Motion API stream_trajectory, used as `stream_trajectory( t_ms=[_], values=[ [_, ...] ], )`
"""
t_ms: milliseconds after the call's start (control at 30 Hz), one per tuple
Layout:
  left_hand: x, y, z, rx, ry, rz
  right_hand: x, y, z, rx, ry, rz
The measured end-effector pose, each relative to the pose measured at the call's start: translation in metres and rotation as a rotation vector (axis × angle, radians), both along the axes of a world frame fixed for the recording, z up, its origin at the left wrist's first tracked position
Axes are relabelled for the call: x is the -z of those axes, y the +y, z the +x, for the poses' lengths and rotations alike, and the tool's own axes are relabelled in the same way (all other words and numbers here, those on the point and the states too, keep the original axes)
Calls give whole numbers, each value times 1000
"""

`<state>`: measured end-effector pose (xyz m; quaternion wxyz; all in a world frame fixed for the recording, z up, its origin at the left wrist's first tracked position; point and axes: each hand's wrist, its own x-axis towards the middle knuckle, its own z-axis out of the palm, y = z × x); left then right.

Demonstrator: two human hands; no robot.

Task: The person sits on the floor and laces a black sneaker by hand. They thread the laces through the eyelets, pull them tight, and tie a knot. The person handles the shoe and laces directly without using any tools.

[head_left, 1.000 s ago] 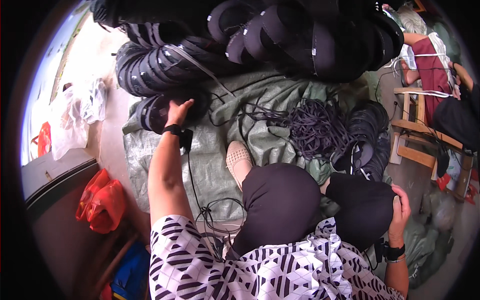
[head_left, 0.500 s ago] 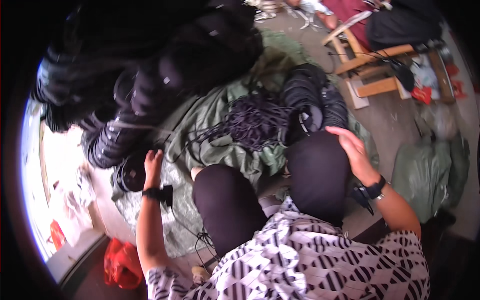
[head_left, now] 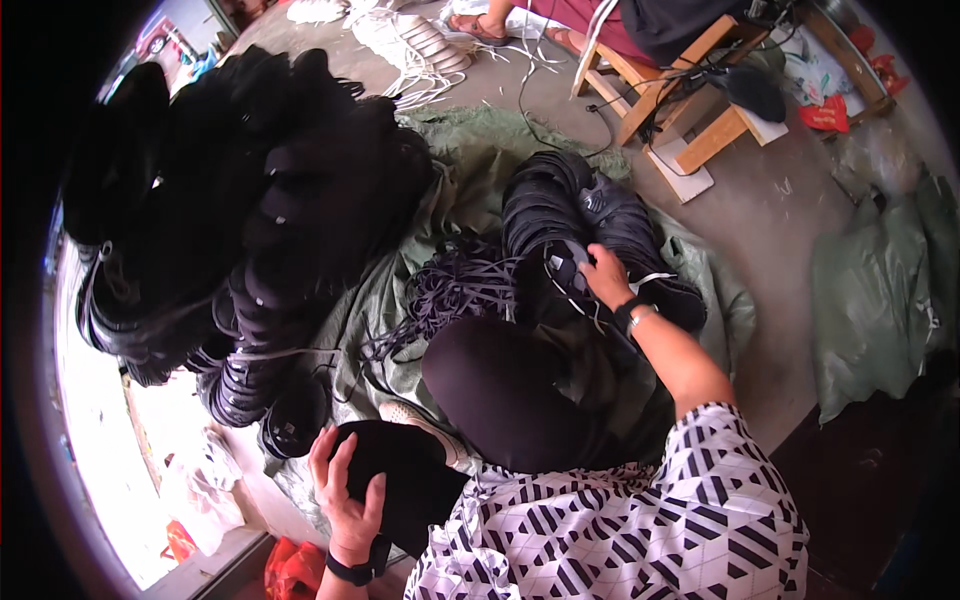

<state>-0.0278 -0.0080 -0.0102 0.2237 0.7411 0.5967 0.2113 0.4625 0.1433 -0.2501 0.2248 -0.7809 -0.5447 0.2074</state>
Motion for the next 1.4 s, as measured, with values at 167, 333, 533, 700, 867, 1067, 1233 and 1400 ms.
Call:
stream_trajectory(
  t_ms=[167, 333, 533, 700, 867, 1067, 1233, 1400],
  values=[
    [3, 5, 8, -15, -18, -15, 8, 50, -5, 66, -40, -232],
    [9, 20, 23, -2, -12, -59, 27, 50, -13, -48, -203, -199],
    [11, 34, 29, 29, 11, -61, 27, 50, -11, -223, -335, 133],
    [12, 38, 37, 22, -7, -56, 28, 83, -10, -339, -402, -5],
    [12, 33, 33, -2, -7, -52, 22, 83, -31, -324, -461, -78],
    [11, 27, 25, -5, 42, -24, 30, 70, -10, -348, -431, -1],
    [13, 25, 22, -5, 15, -24, 24, 69, -13, -315, -437, -92],
    [13, 26, 24, -4, 13, -19, 19, 102, -24, -279, -394, -301]
  ],
)
